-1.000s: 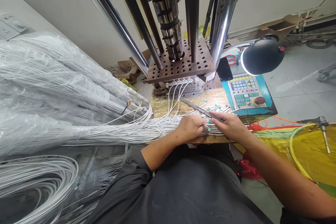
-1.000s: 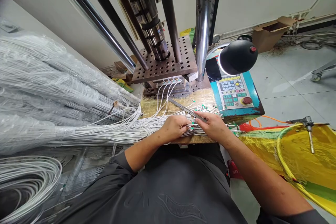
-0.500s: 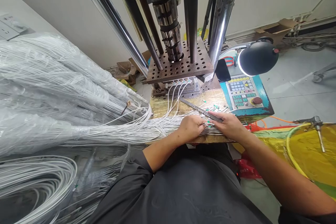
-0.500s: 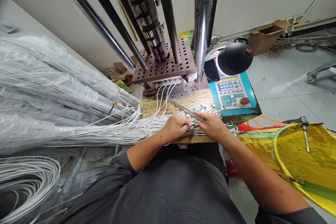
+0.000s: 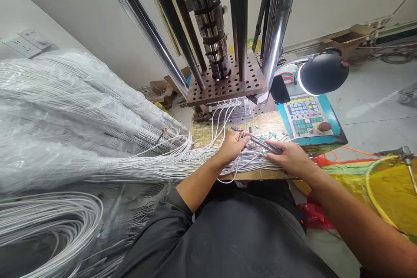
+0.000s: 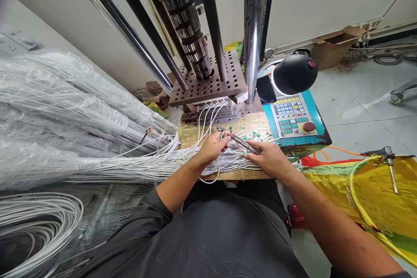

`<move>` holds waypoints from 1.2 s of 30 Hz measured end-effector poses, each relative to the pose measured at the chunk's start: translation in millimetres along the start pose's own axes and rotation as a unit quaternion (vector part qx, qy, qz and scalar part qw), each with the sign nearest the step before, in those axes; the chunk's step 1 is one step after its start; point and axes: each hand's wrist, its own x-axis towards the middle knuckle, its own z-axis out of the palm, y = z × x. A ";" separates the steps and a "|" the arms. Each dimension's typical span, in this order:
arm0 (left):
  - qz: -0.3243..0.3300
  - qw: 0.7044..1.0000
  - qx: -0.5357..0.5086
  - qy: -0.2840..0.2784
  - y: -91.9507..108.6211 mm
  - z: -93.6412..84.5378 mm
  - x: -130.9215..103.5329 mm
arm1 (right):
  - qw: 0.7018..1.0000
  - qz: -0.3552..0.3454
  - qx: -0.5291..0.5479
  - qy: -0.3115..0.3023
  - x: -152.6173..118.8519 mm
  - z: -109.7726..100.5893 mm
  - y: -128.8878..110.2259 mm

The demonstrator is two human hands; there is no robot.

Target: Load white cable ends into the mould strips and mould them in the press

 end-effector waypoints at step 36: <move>-0.006 0.999 -0.027 -0.033 32.9 0.6 22.8 | 0.999 0.045 0.003 -0.009 9.7 2.7 -5.7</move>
